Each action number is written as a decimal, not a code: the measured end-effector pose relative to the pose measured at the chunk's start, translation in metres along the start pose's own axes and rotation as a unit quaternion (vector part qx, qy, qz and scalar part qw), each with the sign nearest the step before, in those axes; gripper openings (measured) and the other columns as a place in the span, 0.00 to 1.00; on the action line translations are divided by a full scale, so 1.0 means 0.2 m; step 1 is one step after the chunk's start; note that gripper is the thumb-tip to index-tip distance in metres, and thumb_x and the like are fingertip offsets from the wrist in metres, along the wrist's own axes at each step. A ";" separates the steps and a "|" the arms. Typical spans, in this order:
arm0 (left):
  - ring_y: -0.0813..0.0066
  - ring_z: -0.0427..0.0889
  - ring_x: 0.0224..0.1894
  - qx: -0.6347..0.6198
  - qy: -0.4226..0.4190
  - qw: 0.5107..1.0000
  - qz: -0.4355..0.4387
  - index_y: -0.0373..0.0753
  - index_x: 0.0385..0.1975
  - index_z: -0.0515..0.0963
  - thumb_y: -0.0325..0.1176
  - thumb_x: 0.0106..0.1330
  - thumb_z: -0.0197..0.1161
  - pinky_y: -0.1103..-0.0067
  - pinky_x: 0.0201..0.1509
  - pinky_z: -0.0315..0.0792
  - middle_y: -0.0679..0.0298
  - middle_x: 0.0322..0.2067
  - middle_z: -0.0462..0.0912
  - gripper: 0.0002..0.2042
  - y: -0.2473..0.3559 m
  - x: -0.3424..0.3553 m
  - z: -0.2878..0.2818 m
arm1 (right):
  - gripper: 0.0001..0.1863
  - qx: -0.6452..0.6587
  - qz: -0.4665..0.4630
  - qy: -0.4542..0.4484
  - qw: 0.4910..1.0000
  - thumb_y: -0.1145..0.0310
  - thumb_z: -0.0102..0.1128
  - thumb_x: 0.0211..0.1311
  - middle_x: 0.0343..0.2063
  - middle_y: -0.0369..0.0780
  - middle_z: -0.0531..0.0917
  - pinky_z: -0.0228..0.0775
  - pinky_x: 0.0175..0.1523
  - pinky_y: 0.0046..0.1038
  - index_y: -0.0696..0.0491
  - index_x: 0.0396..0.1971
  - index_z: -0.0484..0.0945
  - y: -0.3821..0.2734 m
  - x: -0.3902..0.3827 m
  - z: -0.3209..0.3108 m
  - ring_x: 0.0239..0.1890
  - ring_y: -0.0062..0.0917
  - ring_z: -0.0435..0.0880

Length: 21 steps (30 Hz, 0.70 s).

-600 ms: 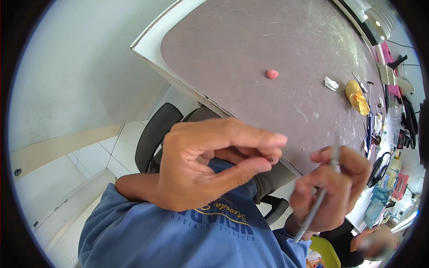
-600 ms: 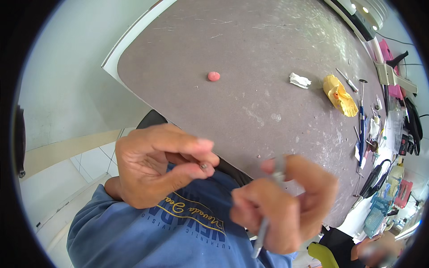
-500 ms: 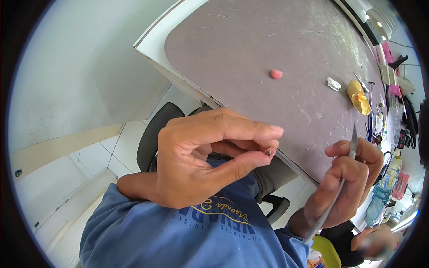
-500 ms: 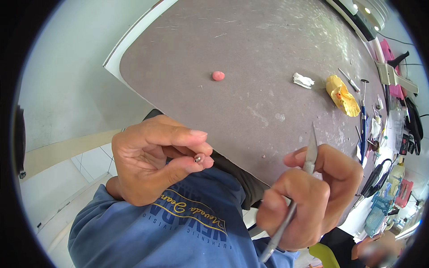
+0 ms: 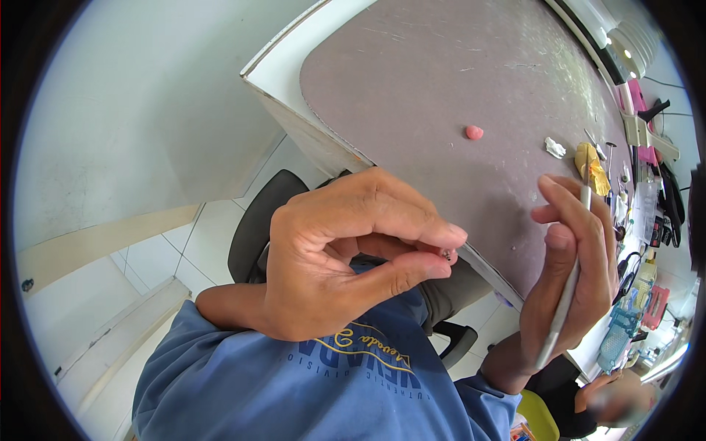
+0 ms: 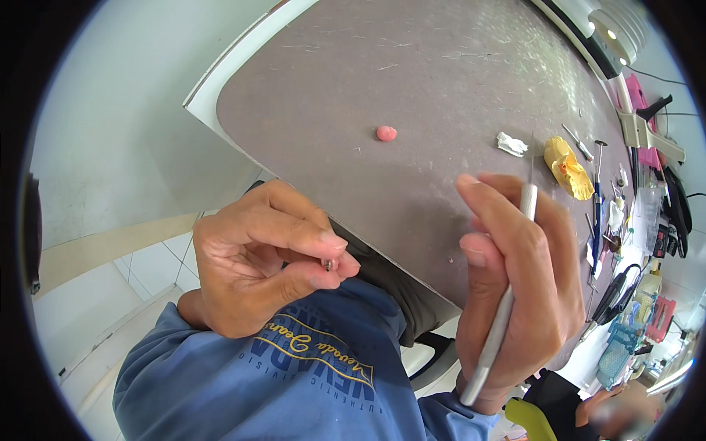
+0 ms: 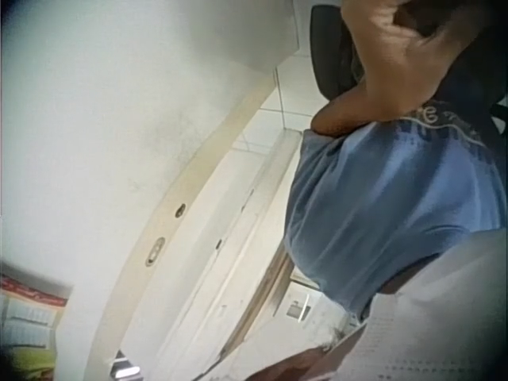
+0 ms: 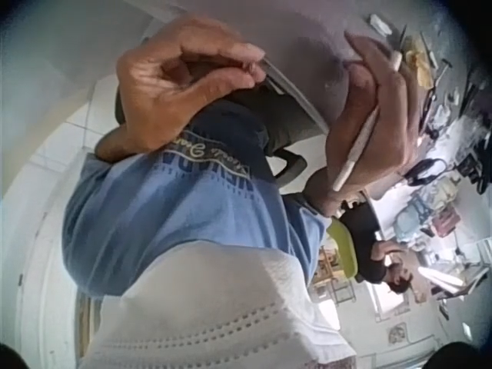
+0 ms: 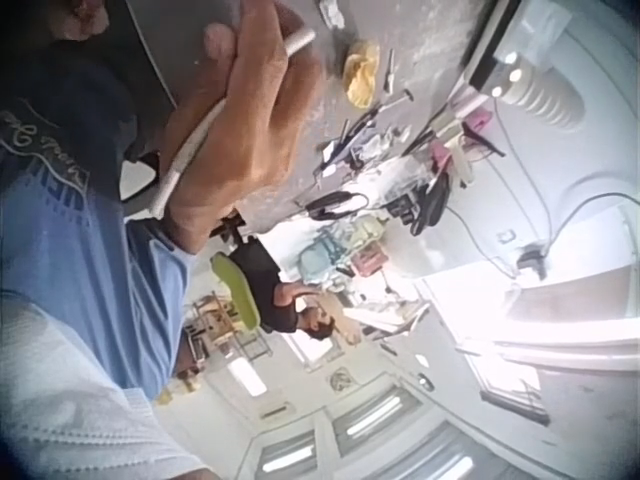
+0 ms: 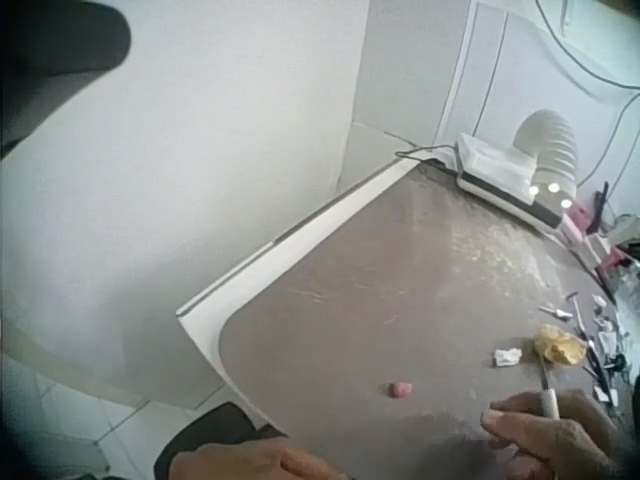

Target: Applying and shaping composite material on a dental prosthesis and curing it with a UV light.

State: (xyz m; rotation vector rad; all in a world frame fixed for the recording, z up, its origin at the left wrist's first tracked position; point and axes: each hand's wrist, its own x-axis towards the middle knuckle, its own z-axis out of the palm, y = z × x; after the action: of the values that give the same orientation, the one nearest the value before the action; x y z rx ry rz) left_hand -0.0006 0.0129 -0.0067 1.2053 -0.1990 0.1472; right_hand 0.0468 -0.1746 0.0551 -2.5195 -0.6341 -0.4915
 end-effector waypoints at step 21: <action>0.72 0.83 0.31 -0.079 0.033 0.994 -0.063 0.29 0.37 0.79 0.26 0.50 0.73 0.75 0.36 0.85 0.56 0.30 0.80 0.15 0.00 0.00 0.01 | 0.09 -0.025 0.019 -0.027 0.999 0.79 0.67 0.49 0.24 0.38 0.76 0.65 0.31 0.23 0.55 0.33 0.82 -0.11 0.14 0.11 0.24 0.22 0.74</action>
State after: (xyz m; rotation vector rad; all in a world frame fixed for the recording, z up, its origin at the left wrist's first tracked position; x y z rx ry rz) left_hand -0.0014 0.0111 -0.0066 1.0502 -0.0751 0.0591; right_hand 0.0645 -0.1363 0.0575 -2.5949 -0.6008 -0.4313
